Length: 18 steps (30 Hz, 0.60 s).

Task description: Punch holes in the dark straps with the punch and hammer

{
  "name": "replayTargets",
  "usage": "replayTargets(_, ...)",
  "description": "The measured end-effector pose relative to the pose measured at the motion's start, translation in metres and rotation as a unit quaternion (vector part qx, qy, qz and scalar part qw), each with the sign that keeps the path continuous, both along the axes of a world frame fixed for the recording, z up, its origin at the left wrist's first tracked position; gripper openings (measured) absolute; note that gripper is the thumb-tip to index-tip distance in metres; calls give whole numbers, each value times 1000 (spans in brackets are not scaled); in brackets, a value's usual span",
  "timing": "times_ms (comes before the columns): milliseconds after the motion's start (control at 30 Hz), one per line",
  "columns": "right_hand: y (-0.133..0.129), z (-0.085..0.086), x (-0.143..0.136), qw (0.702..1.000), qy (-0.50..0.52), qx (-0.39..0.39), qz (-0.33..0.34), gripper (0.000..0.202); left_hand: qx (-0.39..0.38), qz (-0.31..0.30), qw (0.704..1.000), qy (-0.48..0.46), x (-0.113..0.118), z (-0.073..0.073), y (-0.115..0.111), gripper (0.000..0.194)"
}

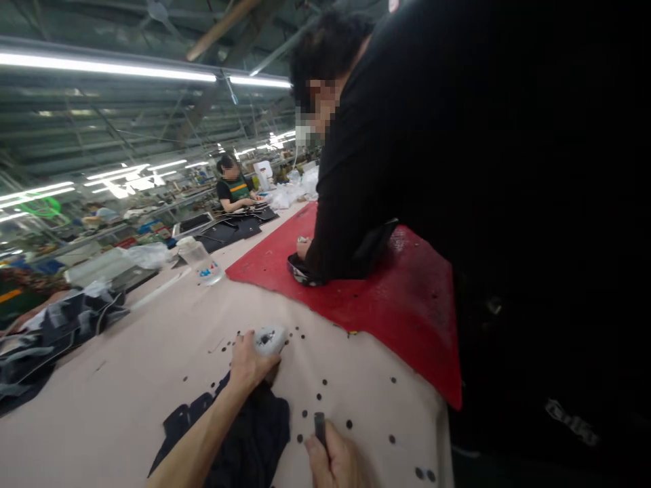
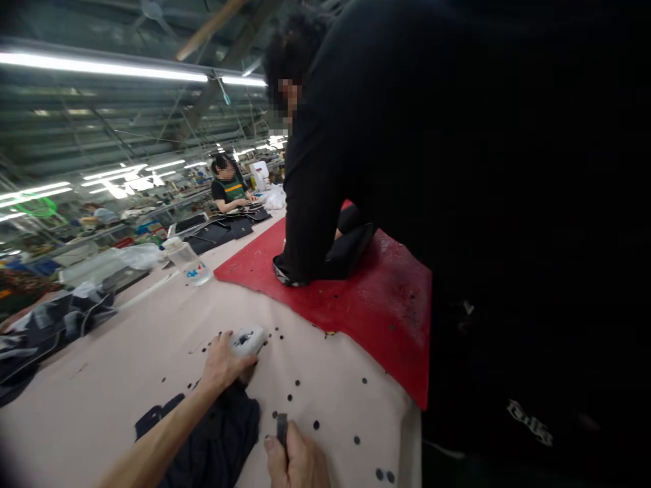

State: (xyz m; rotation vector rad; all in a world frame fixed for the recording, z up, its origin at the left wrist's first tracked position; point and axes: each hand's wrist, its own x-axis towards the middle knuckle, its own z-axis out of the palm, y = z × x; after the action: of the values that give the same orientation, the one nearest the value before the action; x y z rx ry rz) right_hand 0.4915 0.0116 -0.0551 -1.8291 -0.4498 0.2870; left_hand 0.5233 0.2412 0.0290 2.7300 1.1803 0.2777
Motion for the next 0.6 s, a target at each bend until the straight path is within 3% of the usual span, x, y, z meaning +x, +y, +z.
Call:
replayTargets(167, 0, 3, 0, 1000, -21, -10, -21, 42, 73, -166, 983, 16, 16, 36, -16, 69)
replayTargets(400, -3, 6, 4, 1000, -3, 28, -5, 40, 0, -262, 965, -9, 41, 85, -75, 79)
replayTargets(500, -2, 4, 6, 999, 4, 39, -9, 34, -79, -270, 959, -44, 53, 102, -111, 75)
replayTargets(600, -6, 10, 6, 999, -2, 47, -26, 29, -273, -208, 937, -66, 63, 117, -147, 67)
